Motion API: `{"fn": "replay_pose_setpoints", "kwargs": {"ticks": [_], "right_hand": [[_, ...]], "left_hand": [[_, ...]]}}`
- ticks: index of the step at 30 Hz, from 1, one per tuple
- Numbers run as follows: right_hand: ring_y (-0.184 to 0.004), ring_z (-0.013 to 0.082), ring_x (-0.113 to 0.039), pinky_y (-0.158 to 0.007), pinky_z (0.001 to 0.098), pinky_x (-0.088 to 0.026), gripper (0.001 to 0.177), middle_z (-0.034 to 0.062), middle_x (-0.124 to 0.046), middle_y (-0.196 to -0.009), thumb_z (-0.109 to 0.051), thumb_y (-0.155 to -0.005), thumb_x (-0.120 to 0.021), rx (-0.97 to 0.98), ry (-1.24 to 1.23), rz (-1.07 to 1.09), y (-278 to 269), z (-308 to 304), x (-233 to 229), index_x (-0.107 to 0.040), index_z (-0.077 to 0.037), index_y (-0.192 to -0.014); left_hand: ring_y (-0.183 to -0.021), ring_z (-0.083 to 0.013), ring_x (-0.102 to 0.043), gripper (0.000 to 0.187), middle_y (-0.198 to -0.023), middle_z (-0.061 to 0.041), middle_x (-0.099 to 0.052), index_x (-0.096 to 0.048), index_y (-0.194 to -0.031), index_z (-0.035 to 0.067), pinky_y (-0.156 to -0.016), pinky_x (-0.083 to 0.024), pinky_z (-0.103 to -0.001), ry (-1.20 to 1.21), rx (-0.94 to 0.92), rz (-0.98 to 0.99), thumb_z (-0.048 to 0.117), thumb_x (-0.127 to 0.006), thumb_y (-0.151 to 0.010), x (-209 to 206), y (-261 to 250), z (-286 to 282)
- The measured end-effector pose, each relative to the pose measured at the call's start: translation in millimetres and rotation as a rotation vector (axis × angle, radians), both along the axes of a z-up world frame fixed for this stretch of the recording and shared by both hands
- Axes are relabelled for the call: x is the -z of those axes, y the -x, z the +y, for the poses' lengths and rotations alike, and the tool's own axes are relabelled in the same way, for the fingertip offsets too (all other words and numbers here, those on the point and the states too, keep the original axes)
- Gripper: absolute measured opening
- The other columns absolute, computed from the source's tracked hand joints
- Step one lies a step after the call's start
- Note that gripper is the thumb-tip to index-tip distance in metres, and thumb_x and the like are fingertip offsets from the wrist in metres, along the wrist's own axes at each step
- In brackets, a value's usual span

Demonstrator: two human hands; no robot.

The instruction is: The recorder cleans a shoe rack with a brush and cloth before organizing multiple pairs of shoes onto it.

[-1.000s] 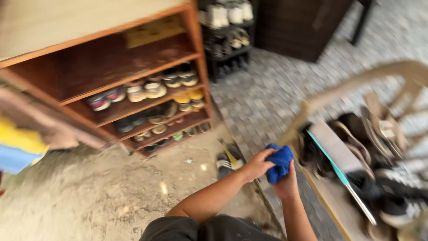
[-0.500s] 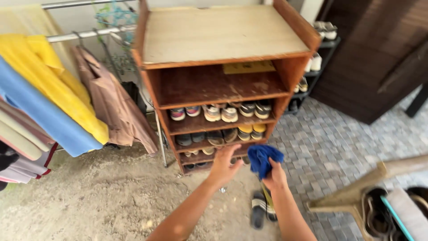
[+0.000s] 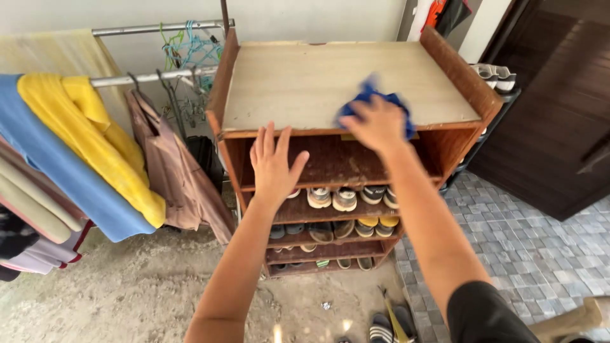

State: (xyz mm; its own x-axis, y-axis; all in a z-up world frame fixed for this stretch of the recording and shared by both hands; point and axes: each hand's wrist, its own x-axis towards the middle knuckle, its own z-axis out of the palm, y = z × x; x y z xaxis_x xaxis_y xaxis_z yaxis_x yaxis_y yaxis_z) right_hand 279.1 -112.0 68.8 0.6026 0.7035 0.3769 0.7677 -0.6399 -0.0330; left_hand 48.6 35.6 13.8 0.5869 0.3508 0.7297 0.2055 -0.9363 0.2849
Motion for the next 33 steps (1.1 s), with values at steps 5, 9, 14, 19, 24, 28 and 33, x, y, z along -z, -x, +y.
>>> {"fn": "replay_pose_setpoints", "kwargs": {"ticks": [5, 9, 14, 19, 24, 28, 33], "right_hand": [[-0.127, 0.0330, -0.057, -0.104, 0.0519, -0.044, 0.048, 0.0100, -0.061, -0.140, -0.055, -0.098, -0.055, -0.424, -0.145, 0.031, 13, 74, 31, -0.066, -0.027, -0.136], [-0.119, 0.0333, -0.062, -0.098, 0.0533, -0.046, 0.043, 0.0069, -0.066, -0.132, -0.032, -0.092, -0.060, -0.565, -0.289, -0.005, -11, 63, 38, -0.070, -0.026, -0.134], [-0.129, 0.0318, -0.057, -0.105, 0.0518, -0.044, 0.041, 0.0076, -0.056, -0.144, -0.040, -0.096, -0.061, -0.309, -0.069, 0.054, -118, -44, 35, -0.067, -0.023, -0.134], [-0.131, 0.0398, -0.058, -0.112, 0.0495, -0.045, 0.055, 0.0172, -0.028, -0.168, -0.052, -0.096, -0.054, 0.134, 0.088, 0.248, -189, -112, 21, -0.057, -0.030, -0.146], [-0.134, 0.0554, -0.048, -0.115, 0.0538, -0.039, 0.070, 0.0283, -0.010, -0.170, -0.056, -0.095, -0.059, 0.162, 0.257, 0.341, -245, -77, 27, -0.041, -0.020, -0.152], [-0.142, 0.0540, -0.040, -0.119, 0.0537, -0.034, 0.077, 0.0240, 0.000, -0.172, -0.059, -0.094, -0.054, 0.199, 0.291, 0.474, -297, -23, 22, -0.028, -0.027, -0.159], [-0.155, 0.0505, -0.010, -0.127, 0.0557, -0.014, 0.090, 0.0144, 0.011, -0.173, -0.071, -0.090, -0.048, 0.283, 0.303, 0.549, -356, 37, 36, -0.012, -0.037, -0.165]], "left_hand": [[-0.147, -0.0448, -0.036, 0.064, -0.157, -0.027, -0.041, -0.052, -0.150, 0.010, -0.116, -0.028, -0.062, 0.033, -0.069, -0.038, 0.049, -0.062, -0.100, -14, -63, 2], [-0.145, -0.0429, -0.043, 0.059, -0.152, -0.027, -0.051, -0.056, -0.147, 0.008, -0.118, -0.028, -0.062, 0.030, -0.084, -0.126, 0.050, -0.055, -0.107, -20, -103, 10], [-0.142, -0.0437, -0.045, 0.054, -0.145, -0.025, -0.057, -0.062, -0.140, 0.008, -0.117, -0.026, -0.063, -0.059, -0.139, -0.058, 0.050, -0.056, -0.107, -24, -129, 27], [-0.144, -0.0439, -0.041, 0.054, -0.143, -0.023, -0.058, -0.062, -0.137, 0.009, -0.118, -0.021, -0.066, -0.112, -0.183, 0.114, 0.052, -0.055, -0.105, -25, -132, 49], [-0.142, -0.0474, -0.035, 0.058, -0.143, -0.025, -0.055, -0.057, -0.144, 0.015, -0.116, -0.017, -0.066, -0.032, -0.163, 0.288, 0.054, -0.052, -0.102, -26, -127, 69], [-0.145, -0.0458, -0.034, 0.057, -0.145, -0.022, -0.055, -0.055, -0.145, 0.017, -0.118, -0.016, -0.066, -0.051, -0.151, 0.313, 0.053, -0.050, -0.101, -31, -127, 64], [-0.147, -0.0430, -0.030, 0.054, -0.148, -0.020, -0.051, -0.053, -0.147, 0.017, -0.121, -0.014, -0.063, 0.031, 0.006, 0.283, 0.047, -0.045, -0.102, -45, -115, 58]]}}
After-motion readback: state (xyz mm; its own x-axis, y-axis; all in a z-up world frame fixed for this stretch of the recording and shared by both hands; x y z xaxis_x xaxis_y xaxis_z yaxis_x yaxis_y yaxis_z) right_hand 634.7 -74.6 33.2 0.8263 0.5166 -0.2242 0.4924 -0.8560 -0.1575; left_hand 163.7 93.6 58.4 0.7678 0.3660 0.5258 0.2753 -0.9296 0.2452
